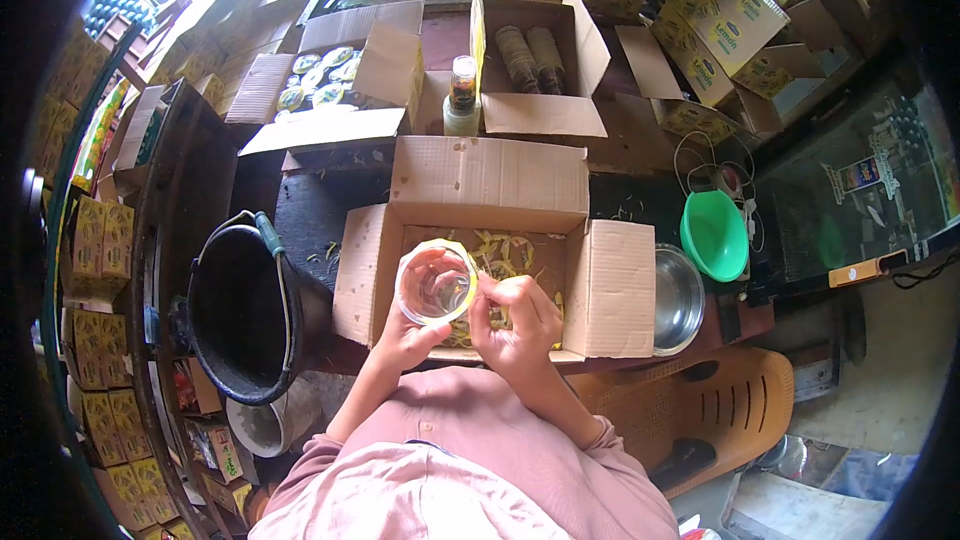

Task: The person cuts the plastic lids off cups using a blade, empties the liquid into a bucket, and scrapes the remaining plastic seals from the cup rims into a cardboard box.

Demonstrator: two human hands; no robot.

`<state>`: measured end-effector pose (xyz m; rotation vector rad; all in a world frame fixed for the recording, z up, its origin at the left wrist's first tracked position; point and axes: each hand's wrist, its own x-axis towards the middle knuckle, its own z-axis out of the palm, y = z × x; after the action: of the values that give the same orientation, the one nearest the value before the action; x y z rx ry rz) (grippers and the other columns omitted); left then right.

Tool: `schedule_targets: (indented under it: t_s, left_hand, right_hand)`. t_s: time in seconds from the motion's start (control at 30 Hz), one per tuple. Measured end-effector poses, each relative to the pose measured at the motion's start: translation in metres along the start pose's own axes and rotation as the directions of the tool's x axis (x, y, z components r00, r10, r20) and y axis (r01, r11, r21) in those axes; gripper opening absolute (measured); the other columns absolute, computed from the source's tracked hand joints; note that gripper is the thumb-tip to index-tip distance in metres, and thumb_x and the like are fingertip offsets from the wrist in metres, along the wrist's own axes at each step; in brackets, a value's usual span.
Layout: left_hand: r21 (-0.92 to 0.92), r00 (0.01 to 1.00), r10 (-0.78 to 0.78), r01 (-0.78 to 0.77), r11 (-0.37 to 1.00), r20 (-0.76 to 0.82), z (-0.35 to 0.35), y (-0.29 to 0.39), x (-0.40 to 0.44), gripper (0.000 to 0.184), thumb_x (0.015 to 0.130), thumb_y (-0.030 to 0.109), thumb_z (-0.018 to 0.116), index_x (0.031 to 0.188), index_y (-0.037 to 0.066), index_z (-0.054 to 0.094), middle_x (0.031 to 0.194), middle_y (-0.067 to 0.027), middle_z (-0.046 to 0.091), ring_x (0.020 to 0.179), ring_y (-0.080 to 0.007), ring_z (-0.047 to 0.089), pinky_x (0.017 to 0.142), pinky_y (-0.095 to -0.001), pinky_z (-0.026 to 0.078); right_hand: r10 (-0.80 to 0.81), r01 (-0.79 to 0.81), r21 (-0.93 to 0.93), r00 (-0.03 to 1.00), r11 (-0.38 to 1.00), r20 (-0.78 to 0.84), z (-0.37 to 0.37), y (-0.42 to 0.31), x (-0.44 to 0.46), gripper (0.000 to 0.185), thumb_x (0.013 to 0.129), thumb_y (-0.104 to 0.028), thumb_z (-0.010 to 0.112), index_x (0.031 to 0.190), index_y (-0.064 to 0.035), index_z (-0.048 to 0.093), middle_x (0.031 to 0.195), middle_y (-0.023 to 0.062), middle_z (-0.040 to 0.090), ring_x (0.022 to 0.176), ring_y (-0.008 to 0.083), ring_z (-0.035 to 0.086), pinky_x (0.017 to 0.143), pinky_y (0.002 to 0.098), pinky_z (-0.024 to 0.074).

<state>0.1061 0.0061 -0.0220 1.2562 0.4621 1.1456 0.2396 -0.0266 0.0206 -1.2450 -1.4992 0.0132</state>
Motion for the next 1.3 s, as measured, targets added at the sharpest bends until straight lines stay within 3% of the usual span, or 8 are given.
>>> schedule_targets:
  t_s: [0.57, 0.67, 0.8, 0.93, 1.07, 1.3]
  left_hand:
    - [0.103, 0.998, -0.011, 0.005, 0.995, 0.060, -0.009, 0.005, -0.003, 0.075, 0.068, 0.017, 0.072, 0.127, 0.003, 0.029, 0.117, -0.0104, 0.042, 0.112, -0.0203, 0.043, 0.097, -0.0338, 0.033]
    - [0.229, 0.989, -0.037, 0.003, 0.973, 0.143, -0.011, 0.010, -0.004, 0.075, 0.068, 0.022, 0.072, 0.128, 0.003, 0.029, 0.118, -0.0105, 0.042, 0.112, -0.0204, 0.043, 0.098, -0.0343, 0.032]
    - [-0.152, 0.990, -0.130, 0.138, 0.979, 0.061, -0.004, 0.012, -0.002, 0.076, 0.068, 0.027, 0.071, 0.128, 0.003, 0.030, 0.118, -0.0103, 0.043, 0.111, -0.0213, 0.043, 0.098, -0.0352, 0.031]
    - [-0.321, 0.990, -0.137, 0.142, 0.936, 0.040, -0.003, 0.011, 0.001, 0.077, 0.069, 0.030, 0.070, 0.129, 0.003, 0.029, 0.117, -0.0101, 0.043, 0.112, -0.0205, 0.043, 0.097, -0.0364, 0.033]
    - [-0.225, 0.997, -0.060, 0.068, 0.972, 0.042, -0.006, 0.005, 0.000, 0.076, 0.068, 0.028, 0.072, 0.127, 0.004, 0.031, 0.118, -0.0099, 0.042, 0.111, -0.0204, 0.043, 0.096, -0.0363, 0.034]
    - [-0.087, 0.996, -0.077, 0.080, 0.993, 0.036, -0.006, 0.010, -0.003, 0.075, 0.066, 0.028, 0.073, 0.124, 0.003, 0.032, 0.116, -0.0103, 0.042, 0.111, -0.0204, 0.043, 0.096, -0.0357, 0.035]
  right_hand:
    - [-0.033, 0.036, -0.035, 0.997, 0.999, 0.074, -0.002, 0.002, 0.003, 0.020, 0.064, 0.007, 0.064, 0.081, -0.0017, 0.057, 0.069, 0.0106, 0.057, 0.059, 0.0203, 0.058, 0.054, 0.0265, 0.0464]
    - [-0.022, 0.023, -0.016, 0.998, 1.000, 0.059, -0.003, 0.005, 0.002, 0.019, 0.065, 0.007, 0.065, 0.080, -0.0017, 0.057, 0.068, 0.0099, 0.057, 0.059, 0.0188, 0.057, 0.053, 0.0257, 0.0455]
    - [0.092, -0.091, 0.054, 0.996, 0.994, -0.005, -0.003, 0.000, 0.003, 0.017, 0.067, 0.007, 0.065, 0.079, -0.0013, 0.056, 0.067, 0.0083, 0.056, 0.056, 0.0153, 0.055, 0.050, 0.0241, 0.0429]
    - [0.058, -0.057, 0.048, 0.998, 0.997, -0.017, -0.005, -0.004, 0.002, 0.016, 0.068, 0.006, 0.065, 0.078, -0.0008, 0.056, 0.066, 0.0078, 0.055, 0.054, 0.0137, 0.053, 0.048, 0.0234, 0.0413]
    - [0.028, -0.028, 0.046, 0.999, 0.999, 0.017, -0.002, -0.006, -0.002, 0.016, 0.067, 0.006, 0.065, 0.078, -0.0004, 0.057, 0.065, 0.0088, 0.056, 0.053, 0.0145, 0.054, 0.048, 0.0237, 0.0422]
    - [0.017, -0.019, 0.034, 0.999, 0.999, 0.044, -0.002, -0.005, -0.001, 0.017, 0.065, 0.007, 0.065, 0.079, -0.0003, 0.057, 0.066, 0.0092, 0.056, 0.054, 0.0151, 0.055, 0.049, 0.0236, 0.0436]
